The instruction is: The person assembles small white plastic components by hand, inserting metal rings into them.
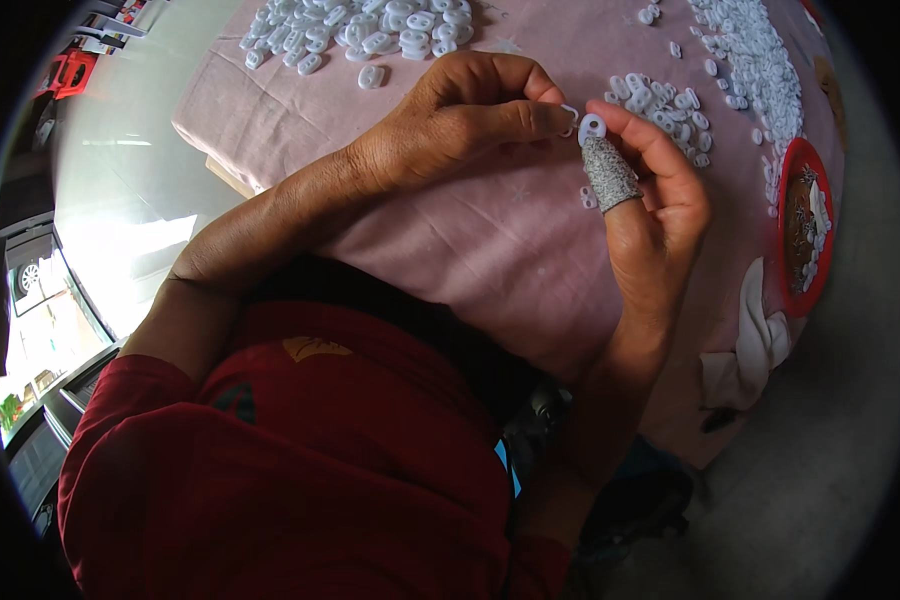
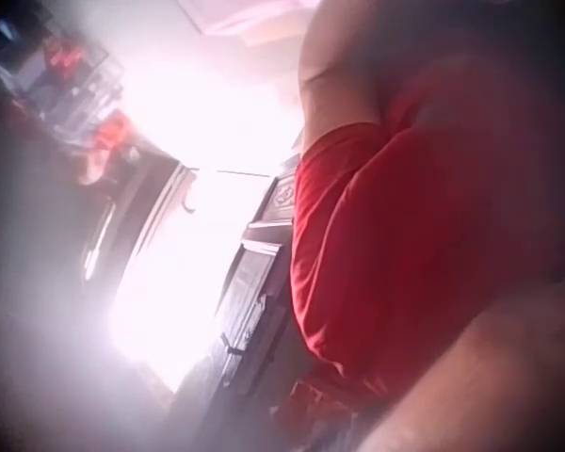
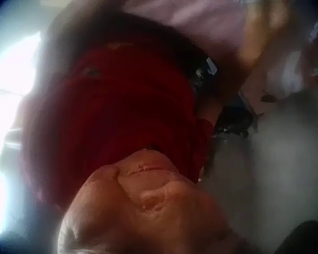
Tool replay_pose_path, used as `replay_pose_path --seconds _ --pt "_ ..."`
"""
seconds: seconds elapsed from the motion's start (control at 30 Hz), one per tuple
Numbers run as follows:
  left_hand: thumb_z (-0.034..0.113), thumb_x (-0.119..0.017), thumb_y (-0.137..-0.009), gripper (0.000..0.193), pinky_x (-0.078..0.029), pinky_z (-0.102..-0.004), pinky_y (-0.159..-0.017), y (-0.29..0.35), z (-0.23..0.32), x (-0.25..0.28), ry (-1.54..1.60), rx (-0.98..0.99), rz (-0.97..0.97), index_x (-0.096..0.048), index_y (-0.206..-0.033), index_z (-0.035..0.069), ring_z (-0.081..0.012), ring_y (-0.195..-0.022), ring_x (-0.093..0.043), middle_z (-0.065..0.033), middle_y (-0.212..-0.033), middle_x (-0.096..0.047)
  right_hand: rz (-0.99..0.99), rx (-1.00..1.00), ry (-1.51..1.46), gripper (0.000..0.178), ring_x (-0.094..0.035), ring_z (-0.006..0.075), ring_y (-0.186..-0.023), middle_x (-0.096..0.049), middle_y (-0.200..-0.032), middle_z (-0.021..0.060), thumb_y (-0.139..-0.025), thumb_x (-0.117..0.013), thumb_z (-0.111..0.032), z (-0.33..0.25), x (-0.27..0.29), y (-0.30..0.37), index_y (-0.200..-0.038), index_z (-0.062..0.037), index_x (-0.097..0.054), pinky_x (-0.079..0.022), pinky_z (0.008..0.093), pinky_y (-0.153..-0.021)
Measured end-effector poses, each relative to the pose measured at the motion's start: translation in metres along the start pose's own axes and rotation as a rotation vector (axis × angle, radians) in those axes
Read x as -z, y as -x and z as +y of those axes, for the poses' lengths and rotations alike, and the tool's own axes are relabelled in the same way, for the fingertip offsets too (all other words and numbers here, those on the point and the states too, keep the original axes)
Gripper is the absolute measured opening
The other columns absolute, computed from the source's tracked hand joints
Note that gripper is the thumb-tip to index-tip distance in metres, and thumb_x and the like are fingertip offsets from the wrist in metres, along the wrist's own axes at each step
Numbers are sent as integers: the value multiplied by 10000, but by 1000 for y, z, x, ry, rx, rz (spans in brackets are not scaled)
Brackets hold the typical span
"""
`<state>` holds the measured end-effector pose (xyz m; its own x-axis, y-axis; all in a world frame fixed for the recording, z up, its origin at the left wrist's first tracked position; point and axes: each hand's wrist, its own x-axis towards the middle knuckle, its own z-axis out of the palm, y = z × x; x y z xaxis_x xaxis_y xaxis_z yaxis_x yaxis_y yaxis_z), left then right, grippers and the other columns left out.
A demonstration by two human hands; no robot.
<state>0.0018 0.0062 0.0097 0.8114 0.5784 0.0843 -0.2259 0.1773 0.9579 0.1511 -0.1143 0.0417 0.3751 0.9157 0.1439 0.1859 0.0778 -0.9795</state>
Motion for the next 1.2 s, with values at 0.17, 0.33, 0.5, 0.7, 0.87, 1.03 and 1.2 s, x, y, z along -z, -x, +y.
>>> replay_pose_path --seconds 0.17,0.33,0.5,0.7,0.87,1.03,1.2 --pt "157 -658 -874 171 -495 -221 -698 1 2 -1 -14 37 14 -672 -922 -6 -73 -764 -610 -37 -816 -667 12 11 -8 342 -583 113 -926 -639 -1013 79 -803 -504 63 -1 -4 0 -1125 58 -620 -446 213 -806" --pt "163 -658 -879 173 -495 -221 -702 3 4 -1 -14 21 14 -684 -911 -4 -67 -765 -609 -31 -798 -667 34 -13 2 336 -588 121 -931 -644 -1013 85 -802 -514 75 -4 -5 1 -1119 61 -624 -447 220 -834" --pt "166 -659 -880 171 -494 -221 -692 3 -1 -2 -62 -45 38 -687 -890 -3 -66 -743 -606 -29 -769 -664 40 30 -5 323 -599 140 -968 -653 -1055 104 -809 -535 86 -2 -6 1 -1116 63 -632 -457 239 -873" --pt "147 -665 -875 154 -492 -221 -676 3 -4 -4 -52 -54 77 -679 -852 -5 -62 -724 -601 -27 -753 -660 37 98 61 338 -481 9 -691 -652 -976 23 -838 -550 25 6 -8 1 -1164 2 -635 -359 143 -577" --pt "125 -660 -878 144 -497 -213 -637 1 -8 -4 -59 -116 90 -674 -834 -11 -63 -687 -600 -30 -720 -657 31 112 75 325 -556 76 -825 -662 -1014 71 -821 -555 78 4 -8 1 -1132 36 -638 -428 192 -724" --pt "112 -666 -872 133 -512 -215 -645 2 -6 -6 -18 -76 97 -676 -829 -14 -72 -691 -614 -40 -731 -666 36 99 84 310 -625 145 -954 -674 -1035 121 -804 -560 119 4 -8 1 -1098 63 -643 -483 247 -875" --pt "108 -672 -866 133 -515 -215 -653 2 3 -6 -40 -15 91 -676 -828 -20 -78 -700 -621 -48 -738 -670 9 145 155 333 -522 29 -748 -659 -1044 67 -840 -545 55 8 -6 0 -1158 11 -635 -394 149 -603"
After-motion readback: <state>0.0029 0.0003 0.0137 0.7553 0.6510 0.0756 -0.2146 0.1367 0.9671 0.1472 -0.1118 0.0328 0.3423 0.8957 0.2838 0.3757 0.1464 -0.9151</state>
